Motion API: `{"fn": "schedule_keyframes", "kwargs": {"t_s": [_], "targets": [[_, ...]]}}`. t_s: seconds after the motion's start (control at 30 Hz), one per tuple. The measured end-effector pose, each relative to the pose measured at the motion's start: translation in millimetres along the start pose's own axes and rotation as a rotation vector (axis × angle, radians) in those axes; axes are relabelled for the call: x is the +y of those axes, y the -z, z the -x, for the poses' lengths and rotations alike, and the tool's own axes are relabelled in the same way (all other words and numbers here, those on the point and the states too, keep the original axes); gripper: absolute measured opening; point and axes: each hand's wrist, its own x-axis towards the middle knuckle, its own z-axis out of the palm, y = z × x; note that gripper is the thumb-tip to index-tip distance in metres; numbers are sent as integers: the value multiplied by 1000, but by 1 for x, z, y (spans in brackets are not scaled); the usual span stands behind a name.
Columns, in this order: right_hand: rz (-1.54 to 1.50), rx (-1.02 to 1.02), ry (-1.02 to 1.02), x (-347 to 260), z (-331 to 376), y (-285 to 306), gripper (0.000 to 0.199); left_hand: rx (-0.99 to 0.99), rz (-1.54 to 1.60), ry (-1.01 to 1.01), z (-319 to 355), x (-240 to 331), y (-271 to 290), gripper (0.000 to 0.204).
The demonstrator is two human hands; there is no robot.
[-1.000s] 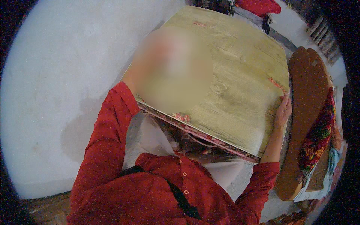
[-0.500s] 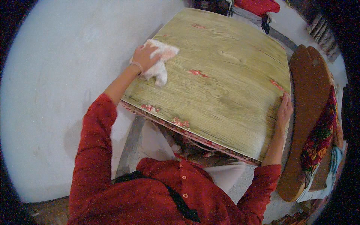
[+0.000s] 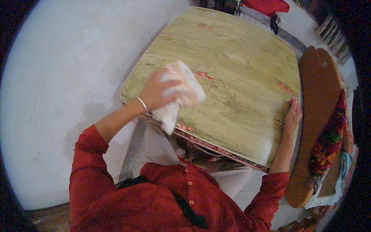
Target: The person wipes the surface of a wooden table using a white cloth. They move around the table to clean different sections and briefly walk away to discard a small packet before returning to continue wiping the table surface.
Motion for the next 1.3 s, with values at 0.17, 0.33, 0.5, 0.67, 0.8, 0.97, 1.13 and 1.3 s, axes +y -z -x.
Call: {"fn": "schedule_keyframes", "kwargs": {"t_s": [0.17,0.33,0.5,0.67,0.8,0.97,1.13,1.3], "targets": [[7,-45,28,-12,4,-7,41,-1,-49,265,-21,-120,-41,42],[-46,-27,100,13,-8,-16,42,-41,-131,454,-117,-142,-67,43],[85,-87,5,-4,-5,-16,41,-78,110,-69,-124,-74,-94,41],[-5,1,91,19,-7,-2,48,-80,262,-223,-27,23,1,38],[109,-33,108,10,-4,-12,42,-195,165,91,52,-36,39,39],[46,-40,164,-2,-1,-16,42,-61,40,230,44,-59,30,40],[107,-53,171,3,-3,-13,45,-110,150,-60,5,38,7,39],[80,-35,102,9,-1,-7,45,-123,192,-124,29,40,15,40]]}}
